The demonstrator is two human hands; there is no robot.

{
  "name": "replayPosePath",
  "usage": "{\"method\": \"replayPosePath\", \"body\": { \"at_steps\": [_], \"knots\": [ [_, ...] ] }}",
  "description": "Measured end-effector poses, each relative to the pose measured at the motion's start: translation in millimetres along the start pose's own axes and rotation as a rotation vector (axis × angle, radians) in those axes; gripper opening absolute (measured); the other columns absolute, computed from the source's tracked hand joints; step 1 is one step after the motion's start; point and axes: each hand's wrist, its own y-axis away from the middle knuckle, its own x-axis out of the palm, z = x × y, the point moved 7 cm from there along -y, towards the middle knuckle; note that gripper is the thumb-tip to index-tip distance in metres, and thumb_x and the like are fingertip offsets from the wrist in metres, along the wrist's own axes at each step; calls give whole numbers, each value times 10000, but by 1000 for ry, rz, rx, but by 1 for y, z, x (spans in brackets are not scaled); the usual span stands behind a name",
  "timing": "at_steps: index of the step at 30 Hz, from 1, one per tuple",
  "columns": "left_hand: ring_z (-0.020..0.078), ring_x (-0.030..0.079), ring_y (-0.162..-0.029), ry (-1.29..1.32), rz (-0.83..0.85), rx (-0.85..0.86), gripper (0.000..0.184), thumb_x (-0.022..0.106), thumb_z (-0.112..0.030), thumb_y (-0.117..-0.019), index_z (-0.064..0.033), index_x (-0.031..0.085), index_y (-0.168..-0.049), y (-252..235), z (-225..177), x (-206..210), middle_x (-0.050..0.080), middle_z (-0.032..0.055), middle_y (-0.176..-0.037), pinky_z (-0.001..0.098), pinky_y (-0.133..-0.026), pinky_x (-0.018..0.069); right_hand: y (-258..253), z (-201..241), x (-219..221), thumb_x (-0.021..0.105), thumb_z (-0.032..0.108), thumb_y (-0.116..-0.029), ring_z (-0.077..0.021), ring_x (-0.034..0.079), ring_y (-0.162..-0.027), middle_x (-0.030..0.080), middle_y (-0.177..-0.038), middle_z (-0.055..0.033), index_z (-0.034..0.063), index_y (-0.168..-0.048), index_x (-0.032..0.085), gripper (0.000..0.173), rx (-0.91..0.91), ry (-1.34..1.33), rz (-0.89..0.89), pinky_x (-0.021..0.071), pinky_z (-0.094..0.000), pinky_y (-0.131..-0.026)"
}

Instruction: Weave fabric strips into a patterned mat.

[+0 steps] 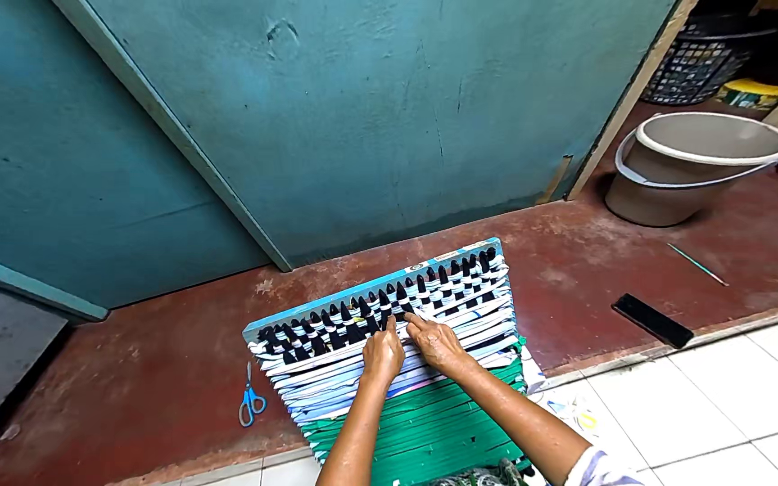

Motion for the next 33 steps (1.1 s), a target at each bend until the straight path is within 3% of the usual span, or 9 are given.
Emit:
{"method": "replayPosePath", "body": {
  "at_steps": [2,3,5,12,16,22,26,30,33],
  "knots": [
    [315,685,-933,325,19,75,458,384,-95,-1083,35,401,-1521,-16,5,8,683,229,-1062,442,-902,544,0,-4,-1,472,8,-1017,-412,731,-978,626,-1410,-187,-61,-1074,705,249,38,-52,28,577,-537,-795],
    [191,602,-673,566,9,88,409,387,-60,-1075,64,448,-1460,-22,9,13,631,133,-829,324,-687,523,-1,-7,-1,469,30,-1030,-413,728,-982,617,-1420,-185,-59,-1103,692,251,57,-91,50,572,-547,-807],
    [47,428,-453,1080,75,50,260,364,-43,-1084,38,474,-1305,-25,11,23,513,10,-629,192,-439,362,-4,-14,-2,463,89,-1054,-413,727,-986,615,-1427,-173,-43,-1206,670,288,87,-175,53,566,-562,-821],
    [-10,422,-424,1582,242,256,215,349,-47,-1030,-83,523,-1150,-17,15,37,518,-52,-592,130,-403,351,-14,-27,-5,486,66,-1021,-379,715,-1047,705,-1234,-193,-22,-1202,688,285,93,-313,-40,553,-565,-887],
    [-13,433,-429,1540,247,334,245,389,-39,-976,-68,552,-1156,-11,15,34,524,-64,-580,133,-414,354,-19,-12,-2,535,-24,-964,-432,729,-803,717,-1107,-243,-72,-1046,691,183,192,-52,-96,580,-566,-695],
    [-3,462,-448,1470,151,334,256,401,-30,-964,-21,567,-1158,-8,16,32,548,-56,-593,143,-433,378,-35,-3,2,446,-30,-1012,-426,659,-1138,633,-1300,-254,-82,-1231,617,282,426,11,289,520,-547,-946],
    [26,463,-476,1108,-11,324,408,377,4,-1008,86,489,-1392,-2,17,24,606,2,-661,183,-479,407,-41,-18,3,512,15,-988,-428,634,-1182,673,-1198,-273,-69,-1167,653,243,380,-167,327,479,-580,-1003],
    [396,710,-909,294,-212,251,498,405,-14,-1035,51,409,-1528,14,5,21,728,238,-1014,532,-899,540,-39,-33,11,484,65,-1053,-171,591,-627,618,-765,-128,-82,-1036,638,213,275,-642,320,526,-343,-680],
    [460,719,-908,154,-402,264,483,449,-1,-1006,30,496,-1485,24,1,20,724,275,-1052,581,-828,555,-34,-35,16,472,44,-1047,-64,519,-523,570,-656,-24,-53,-1043,623,180,327,-896,353,482,-246,-583]
  ]
}}
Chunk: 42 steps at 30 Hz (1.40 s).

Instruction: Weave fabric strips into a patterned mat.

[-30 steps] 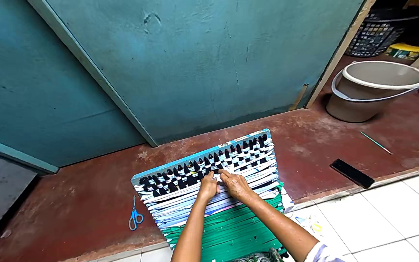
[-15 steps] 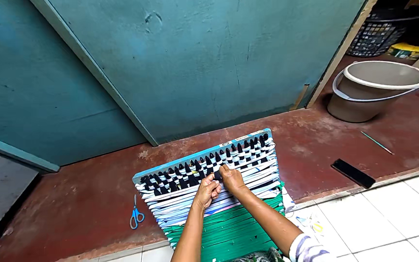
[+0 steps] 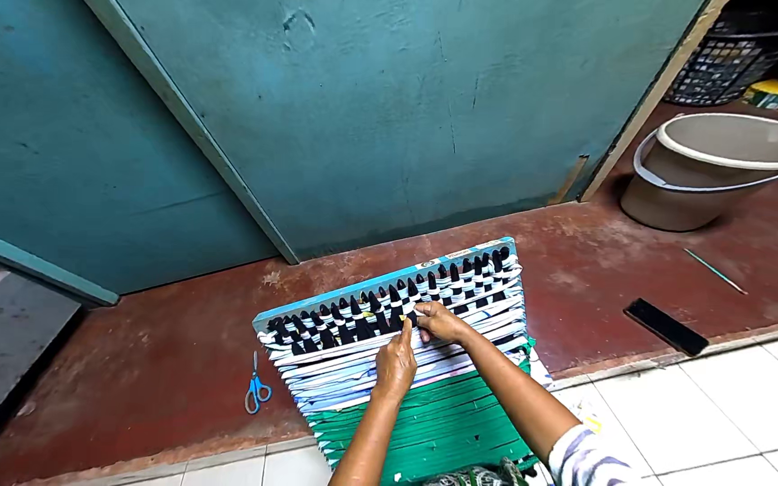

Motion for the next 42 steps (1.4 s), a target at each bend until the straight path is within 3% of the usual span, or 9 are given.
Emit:
{"method": "replayPosePath", "body": {
  "at_steps": [5,13,19,24,29,32,34,37,42],
  "knots": [
    [309,699,-620,271,-410,100,359,509,42,-947,90,659,-1270,-3,17,0,721,182,-769,481,-651,590,2,-3,1,469,3,-1017,-25,462,-472,543,-585,32,5,-964,608,149,-6,-159,16,386,-198,-492],
    [231,682,-690,450,-145,-114,328,458,-34,-1044,111,633,-1281,-19,14,0,712,134,-763,418,-773,562,1,-3,1,427,-8,-1021,-18,450,-466,552,-586,33,9,-957,621,205,-4,-162,65,369,-194,-479],
    [19,495,-475,1045,-152,-320,179,548,34,-1003,83,663,-1132,-21,31,10,645,26,-648,174,-455,392,5,-1,2,435,-15,-1021,-35,491,-484,581,-601,0,-38,-1005,641,208,-6,-87,16,424,-217,-517],
    [16,495,-473,1076,-277,-324,96,575,56,-981,73,662,-1019,-17,32,13,621,15,-628,165,-456,398,12,5,4,439,2,-1037,-71,521,-541,597,-689,-54,-74,-1104,644,229,-8,32,-44,476,-252,-586],
    [15,519,-529,997,-302,-198,119,521,17,-993,58,629,-1019,2,26,7,589,-7,-687,170,-516,453,23,15,2,478,55,-1041,-252,687,-774,705,-949,-203,-65,-1271,630,301,-79,291,-107,566,-413,-808],
    [12,584,-676,1056,-342,-101,158,481,-19,-942,40,618,-995,21,31,-1,615,14,-910,170,-599,511,39,25,-2,543,45,-995,-351,715,-1038,735,-1118,-217,-34,-1262,678,309,-200,447,-268,526,-520,-971],
    [25,639,-790,1190,-364,-64,160,450,-40,-922,-14,598,-975,32,39,-10,655,25,-1082,186,-654,545,50,36,-1,585,-3,-944,-344,738,-1007,757,-1067,-195,-38,-1136,739,249,-408,537,-425,562,-517,-937],
    [65,703,-832,1395,-411,-3,155,495,-139,-982,-162,648,-996,53,51,-41,749,-25,-944,242,-745,583,60,45,0,635,26,-912,-309,748,-925,774,-981,-136,8,-1010,766,164,-706,658,-614,560,-512,-885],
    [16,671,-738,1423,-557,130,86,659,-298,-952,-279,740,-974,89,88,-115,701,-106,-767,215,-763,570,59,43,-14,609,27,-887,-317,740,-936,773,-990,-138,-1,-1000,769,198,-699,594,-679,546,-530,-879]
  ]
}}
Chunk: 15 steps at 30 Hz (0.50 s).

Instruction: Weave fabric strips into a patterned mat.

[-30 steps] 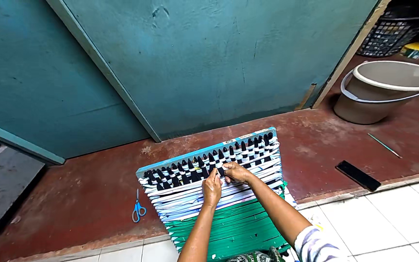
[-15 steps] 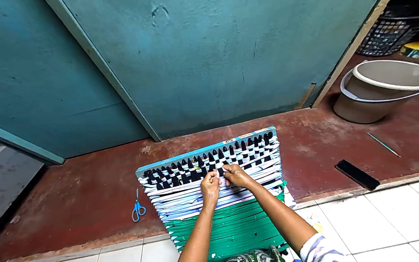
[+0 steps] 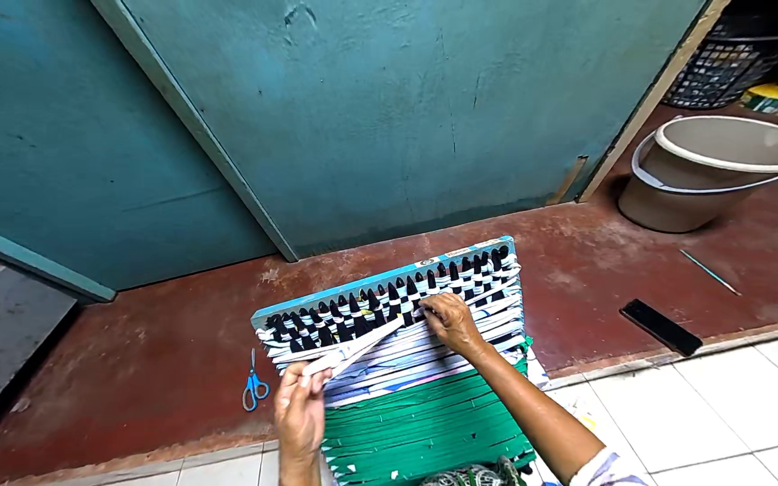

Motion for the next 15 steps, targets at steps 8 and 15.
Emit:
{"method": "replayPosePath", "body": {
  "at_steps": [8,15],
  "knots": [
    [334,678,-831,-1197,102,-276,271,715,-27,-883,90,684,-1126,1,1,-33,703,224,-902,540,-801,525,2,-15,16,615,30,-905,-359,713,-967,751,-981,-168,-7,-986,763,173,100,14,113,516,-564,-875],
    [-50,498,-448,-379,-47,-30,267,495,-106,-1006,-197,729,-914,-8,-21,-31,594,-160,-570,135,-467,454,2,-17,23,681,75,-873,-372,708,-860,725,-862,-167,7,-895,756,104,99,169,13,524,-556,-768]
  ]
}}
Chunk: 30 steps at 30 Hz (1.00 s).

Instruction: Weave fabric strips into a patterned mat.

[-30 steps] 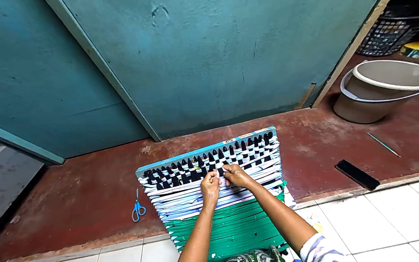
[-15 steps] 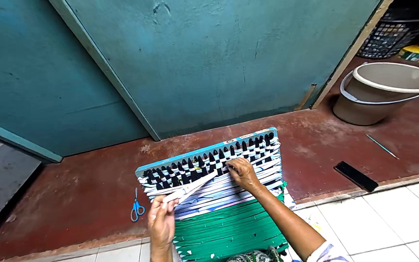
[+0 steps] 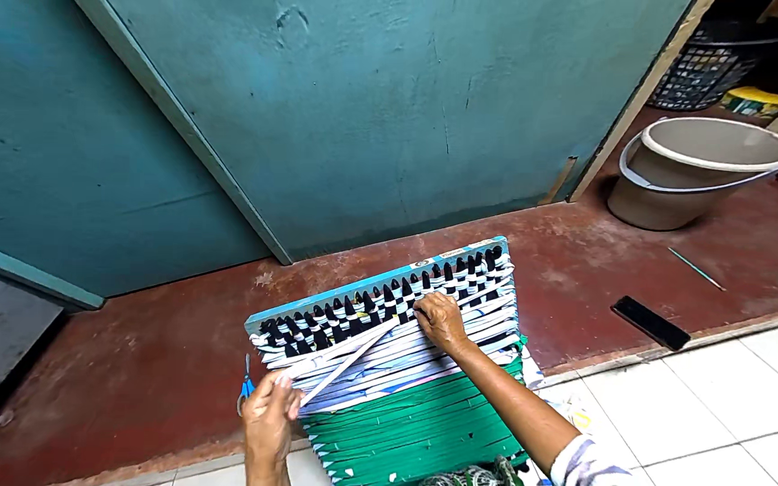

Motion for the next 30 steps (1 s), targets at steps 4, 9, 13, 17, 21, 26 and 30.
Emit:
{"method": "replayPosePath", "body": {
  "at_steps": [4,9,13,17,21,26,30],
  "knots": [
    [-32,511,-451,185,-53,148,246,491,-229,-1064,-288,706,-960,6,-45,-21,546,-168,-544,155,-505,504,0,-6,3,709,87,-853,-377,704,-866,726,-887,-175,-3,-929,743,122,40,1,33,519,-565,-784],
    [-14,524,-444,284,-140,39,316,429,-148,-1058,-222,698,-908,4,-17,-47,560,-136,-540,162,-494,507,-1,-7,2,718,80,-839,-372,702,-856,726,-882,-168,7,-938,746,127,39,8,38,515,-559,-768],
    [-14,449,-383,252,-512,-251,368,280,-57,-1083,-151,550,-852,4,61,-87,481,-131,-494,143,-423,449,-2,-7,3,716,74,-839,-372,702,-865,727,-889,-169,8,-950,747,133,52,14,67,512,-560,-781],
    [-2,515,-433,114,-513,-179,309,327,-30,-1067,-133,546,-876,-10,47,-88,528,-128,-545,149,-455,483,0,-9,-2,677,100,-891,-386,690,-952,730,-973,-188,-7,-1030,744,188,122,-58,174,492,-575,-856],
    [22,705,-643,-105,50,201,166,591,-231,-1023,-240,733,-939,-5,-44,-13,751,-114,-763,197,-614,601,4,32,-32,684,219,-879,-379,671,-1147,714,-1192,-200,-21,-1137,727,355,-87,-263,108,507,-582,-966],
    [52,683,-832,-124,765,512,265,605,-241,-1030,-37,677,-877,66,-86,120,701,44,-831,181,-807,561,28,128,-52,527,370,-1001,-318,578,-1333,696,-1280,-155,38,-1238,676,434,-555,-540,295,350,-571,-1169],
    [114,694,-806,-148,769,615,310,559,-214,-1036,-14,680,-832,76,-54,159,705,80,-793,227,-796,566,45,117,-27,596,96,-955,-292,725,-804,724,-839,-163,-22,-979,718,171,-418,-608,567,578,-460,-749]
  ]
}}
